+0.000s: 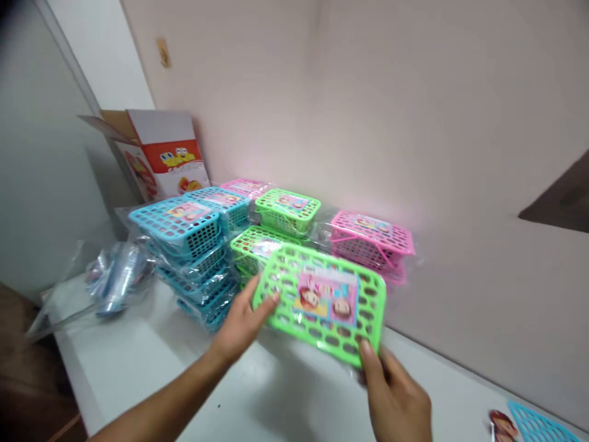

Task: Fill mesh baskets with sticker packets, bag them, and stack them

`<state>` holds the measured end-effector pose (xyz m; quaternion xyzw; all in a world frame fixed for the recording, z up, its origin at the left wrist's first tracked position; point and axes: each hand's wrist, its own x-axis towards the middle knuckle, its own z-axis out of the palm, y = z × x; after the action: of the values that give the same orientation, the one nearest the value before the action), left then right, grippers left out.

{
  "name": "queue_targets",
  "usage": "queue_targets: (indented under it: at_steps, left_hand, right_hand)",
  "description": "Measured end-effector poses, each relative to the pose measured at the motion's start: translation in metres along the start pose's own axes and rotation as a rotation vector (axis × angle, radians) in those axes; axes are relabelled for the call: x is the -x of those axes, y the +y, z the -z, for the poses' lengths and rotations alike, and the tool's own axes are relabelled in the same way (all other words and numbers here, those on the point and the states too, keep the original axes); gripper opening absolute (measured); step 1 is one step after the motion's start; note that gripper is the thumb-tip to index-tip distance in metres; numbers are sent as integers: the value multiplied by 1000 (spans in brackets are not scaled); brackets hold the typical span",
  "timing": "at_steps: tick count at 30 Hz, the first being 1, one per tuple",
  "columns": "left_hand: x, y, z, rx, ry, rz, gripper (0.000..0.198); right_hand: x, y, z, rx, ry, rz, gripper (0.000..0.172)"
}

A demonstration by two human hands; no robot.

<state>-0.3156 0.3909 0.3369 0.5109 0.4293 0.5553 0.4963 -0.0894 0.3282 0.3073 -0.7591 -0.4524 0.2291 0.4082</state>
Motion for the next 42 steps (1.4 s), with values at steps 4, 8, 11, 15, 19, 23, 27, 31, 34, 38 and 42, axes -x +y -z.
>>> queue_targets:
  at_steps: [4,8,11,15,19,23,27,31,34,38,42]
  left_hand:
    - [-56,54,52,-248,255,-260,47]
    - [-116,53,92,-395,346,-345,46]
    - [-147,31,107,-500,424,-301,51]
    - [-151,11,109,-569,472,-263,61]
    - [-123,8,103,-798,556,-363,67]
    - [-89,-15,98,-863,694,-602,60]
    - [-93,-58,91,-951,473,-762,80]
    - [-134,-89,86,-981,340,-727,82]
    - [-158,-100,85,-975,384,-693,80]
    - [-162,-107,88,-972,416,-738,79]
    - [-159,-107,85,-991,456,-778,81]
  right_hand:
    - [-40,-104,-37,-253,17,252,42]
    - [-70,-144,-92,-438,-71,337,40]
    - [-86,-144,-130,-461,-145,280,46]
    - [-94,-144,-145,-322,-188,258,54]
    - [-90,-150,-133,55,-34,439,59]
    - [-89,-148,-130,180,42,447,57]
    - [-86,-148,-143,154,64,446,57]
    - [-75,-153,-154,68,27,441,54]
    - [-76,-140,-139,-108,8,450,51]
    - [-116,-68,-80,-412,472,383,48]
    - [-179,46,-31,-533,467,-181,56]
